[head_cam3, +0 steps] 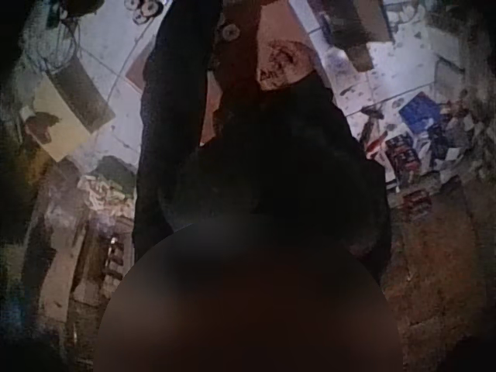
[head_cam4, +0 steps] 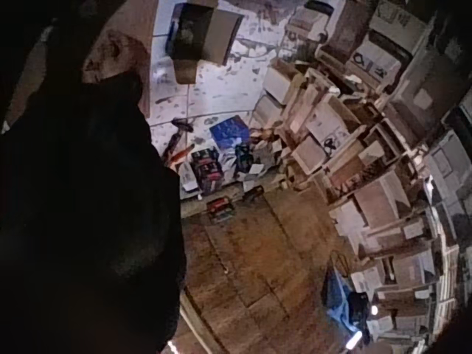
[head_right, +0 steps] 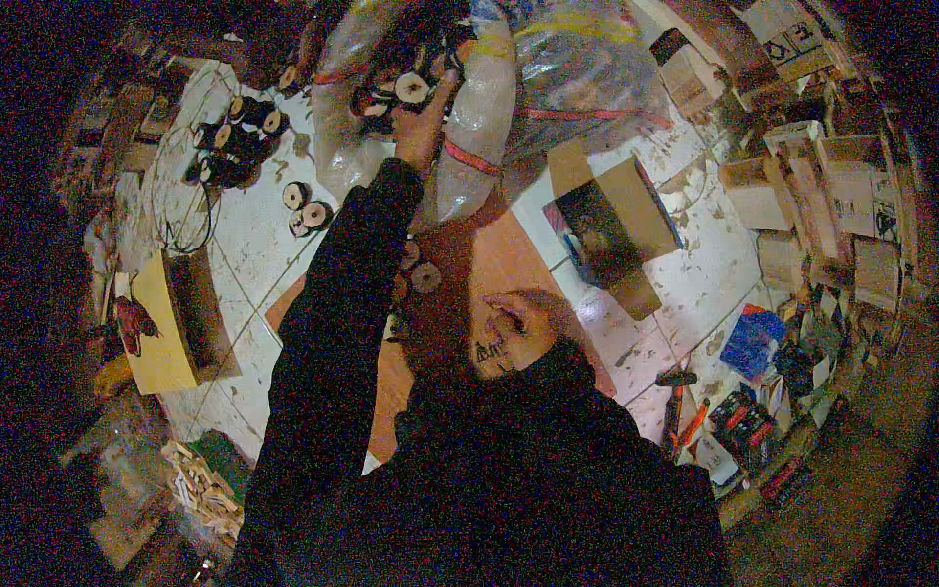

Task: The person sits on the floor and repeatedly picks up small circular wooden discs, aligns them, and stacks them into a growing pile. The person also briefly handles small rectangular wooden pieces from a green container.

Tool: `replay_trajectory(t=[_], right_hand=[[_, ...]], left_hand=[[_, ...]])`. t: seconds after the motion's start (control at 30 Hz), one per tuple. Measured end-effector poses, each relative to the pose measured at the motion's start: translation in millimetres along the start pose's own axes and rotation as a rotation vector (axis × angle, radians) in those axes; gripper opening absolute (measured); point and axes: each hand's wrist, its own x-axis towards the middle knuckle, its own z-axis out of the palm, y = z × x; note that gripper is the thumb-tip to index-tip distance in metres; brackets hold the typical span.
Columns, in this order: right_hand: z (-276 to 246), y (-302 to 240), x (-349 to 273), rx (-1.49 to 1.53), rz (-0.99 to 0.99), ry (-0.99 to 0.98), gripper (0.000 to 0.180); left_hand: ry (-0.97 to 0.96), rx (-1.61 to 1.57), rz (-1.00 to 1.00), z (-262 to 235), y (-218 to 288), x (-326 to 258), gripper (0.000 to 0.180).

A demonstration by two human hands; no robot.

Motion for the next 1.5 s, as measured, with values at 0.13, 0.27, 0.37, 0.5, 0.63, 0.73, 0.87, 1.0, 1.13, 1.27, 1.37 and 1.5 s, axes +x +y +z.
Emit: replay_trajectory(t=[0.13, 0.27, 0.37, 0.5, 0.63, 0.73, 0.87, 1.0, 1.13, 1.27, 1.37, 1.5], right_hand=[[-3, -6, -2, 0.094, 0.213, -0.034, 0.021], [2, -6, -3, 0.154, 0.316, -0.103, 0.022], [13, -3, 3, -0.074, 0.146, -0.164, 0.022], [23, -3, 1, 0.108, 0.241, -0.147, 0.022], [20, -3, 1, -0.041, 0.154, -0.19, 0.021], [13, 0, 3, -0.097, 0.117, -0.195, 0.019], [10, 4, 1, 0.235, 0.325, -0.086, 0.017], [0, -2, 13, -0.261, -0.031, 0.05, 0.009], [2, -26, 26, -0.176, -0.11, 0.231, 0.01], [3, -57, 38, -0.225, -0.277, 0.295, 0.013], [11, -78, 45, 0.126, -0.203, 0.334, 0.014], [8, -99, 40, -0.002, -0.238, 0.279, 0.014]], left_hand=[[-0.221, -0.157, -0.206, -4, 4, 9, 0.072], [-0.41, -0.372, -0.253, -30, 9, 2, 0.062], [-0.4, -0.415, -0.166, -30, 10, -10, 0.097], [-0.176, -0.301, 0.113, -18, 12, -16, 0.084], [-0.308, -0.211, 0.18, -30, 7, -21, 0.056], [-0.314, -0.415, -0.013, -53, -7, -49, 0.053], [-0.267, -0.397, -0.024, -84, -18, -77, 0.057], [-0.099, -0.473, -0.046, -105, -16, -98, 0.055], [-0.15, -0.681, -0.198, -118, -6, -97, 0.046], [-0.275, -0.973, -0.372, -134, 5, -99, 0.032], [-0.382, -1.263, -0.443, -150, 14, -116, 0.027], [-0.652, -1.361, -0.434, -171, 27, -160, 0.041]])
